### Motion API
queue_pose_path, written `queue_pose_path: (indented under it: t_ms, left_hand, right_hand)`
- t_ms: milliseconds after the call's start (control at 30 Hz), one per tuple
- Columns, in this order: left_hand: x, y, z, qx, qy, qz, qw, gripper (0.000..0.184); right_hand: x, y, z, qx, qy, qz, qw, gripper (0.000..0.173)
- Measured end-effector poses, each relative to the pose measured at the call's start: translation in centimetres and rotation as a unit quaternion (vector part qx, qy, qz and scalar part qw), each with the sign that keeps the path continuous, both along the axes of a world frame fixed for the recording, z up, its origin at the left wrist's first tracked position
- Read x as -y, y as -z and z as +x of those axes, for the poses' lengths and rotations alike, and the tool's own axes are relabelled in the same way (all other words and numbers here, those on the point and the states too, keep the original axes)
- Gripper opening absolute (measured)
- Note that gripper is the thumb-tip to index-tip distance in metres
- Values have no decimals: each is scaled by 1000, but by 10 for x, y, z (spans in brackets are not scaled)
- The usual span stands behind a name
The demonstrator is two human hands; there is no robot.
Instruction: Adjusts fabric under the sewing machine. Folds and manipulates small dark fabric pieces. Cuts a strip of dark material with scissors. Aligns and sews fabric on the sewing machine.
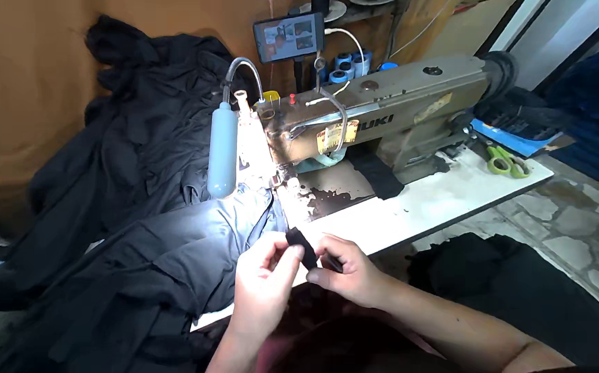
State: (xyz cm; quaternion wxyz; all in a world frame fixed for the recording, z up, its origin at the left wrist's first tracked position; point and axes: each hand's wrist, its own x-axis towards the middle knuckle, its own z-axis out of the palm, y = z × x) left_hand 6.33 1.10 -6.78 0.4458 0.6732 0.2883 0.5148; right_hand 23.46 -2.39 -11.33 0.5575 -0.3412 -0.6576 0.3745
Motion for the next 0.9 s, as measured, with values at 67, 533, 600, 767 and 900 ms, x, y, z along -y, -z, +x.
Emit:
queue_pose_path:
  t_ms: [67, 533, 600, 767, 900]
  left_hand:
    - [-5, 0, -1, 19, -20, -72, 997, 17]
    - [-21, 1, -11, -39, -37, 3, 999, 9]
    - [-22, 2, -11, -39, -25, 38, 998, 8]
    - [-21, 4, -9, -27, -50, 60, 997, 8]
    - [-19, 5, -4, 10, -49, 12, 999, 10]
  right_hand:
    - [0, 1, -5, 8, -2, -22, 1000, 16]
    - [-20, -1, -18, -116, -94, -122, 981, 9]
    - [-22, -2, -18, -117, -96, -98, 984, 5]
    - [-20, 5, -14, -14, -22, 6, 1000, 16]
    - [-17, 7, -10, 25, 24, 60, 998, 17]
